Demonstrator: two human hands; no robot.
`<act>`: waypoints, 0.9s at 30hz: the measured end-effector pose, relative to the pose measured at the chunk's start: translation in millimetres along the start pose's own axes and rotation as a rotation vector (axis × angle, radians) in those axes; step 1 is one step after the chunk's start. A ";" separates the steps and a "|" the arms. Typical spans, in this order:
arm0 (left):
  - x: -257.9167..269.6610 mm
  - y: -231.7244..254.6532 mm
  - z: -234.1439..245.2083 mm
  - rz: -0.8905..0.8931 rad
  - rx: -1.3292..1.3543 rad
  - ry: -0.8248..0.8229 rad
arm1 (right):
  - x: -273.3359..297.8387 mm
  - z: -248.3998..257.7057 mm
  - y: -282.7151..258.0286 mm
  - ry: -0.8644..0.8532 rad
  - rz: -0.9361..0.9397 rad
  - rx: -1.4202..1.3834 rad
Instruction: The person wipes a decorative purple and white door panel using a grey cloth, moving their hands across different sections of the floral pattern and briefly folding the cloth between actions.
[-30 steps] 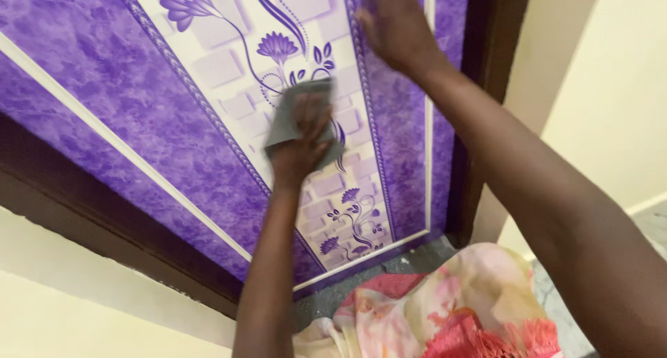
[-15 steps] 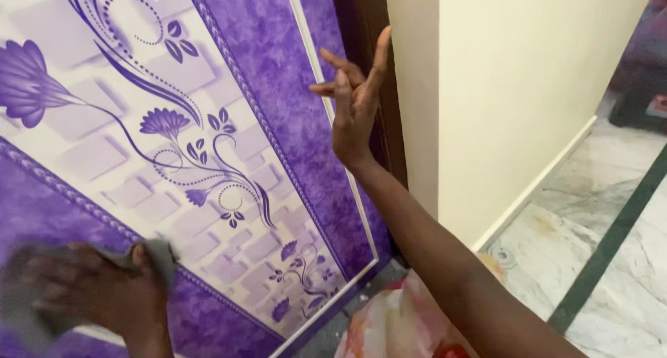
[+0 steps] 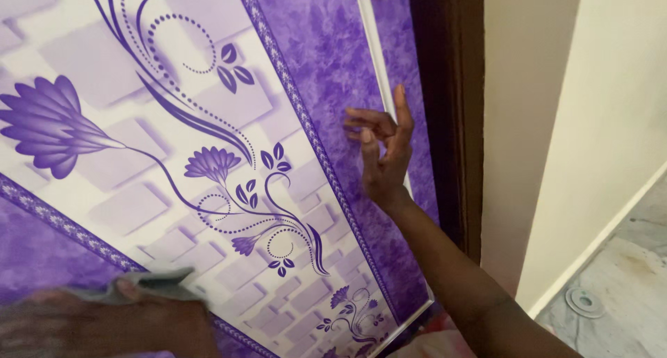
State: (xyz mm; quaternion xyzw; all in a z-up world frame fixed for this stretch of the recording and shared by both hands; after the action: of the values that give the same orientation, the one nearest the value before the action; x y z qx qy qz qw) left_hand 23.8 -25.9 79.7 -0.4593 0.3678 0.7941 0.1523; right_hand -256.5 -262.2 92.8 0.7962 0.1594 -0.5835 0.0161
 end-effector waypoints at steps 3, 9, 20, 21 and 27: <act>23.0 10.0 4.5 0.008 0.028 0.001 | -0.2 7.9 1.6 -0.001 0.119 0.177; 116.4 60.5 -30.3 -0.488 0.144 -0.142 | -11.0 31.2 -10.6 0.000 0.035 -0.019; 130.8 69.1 -24.9 -0.754 0.096 -0.585 | -25.6 53.3 -50.6 -0.127 0.056 0.070; 99.8 65.2 -7.4 -0.768 0.167 -0.196 | -27.3 58.1 -50.1 -0.133 0.086 0.071; -74.1 80.9 69.1 -0.330 -0.025 0.029 | -38.8 95.2 -31.0 -0.066 0.070 0.079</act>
State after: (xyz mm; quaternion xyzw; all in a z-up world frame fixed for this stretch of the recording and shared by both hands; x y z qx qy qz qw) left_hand -26.3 -24.1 199.2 -0.5266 0.2798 0.7561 0.2697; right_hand -363.3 -262.1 103.7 0.7816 0.1077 -0.6144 0.0102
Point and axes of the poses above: each hand's wrist, its own x-axis away from the middle knuckle, its own z-axis out of the back of the hand, y = z × x, the point moved 2 cm from there along -x, towards the middle knuckle, and after that the axes turned 10 degrees about z, right-handed, at the moved point
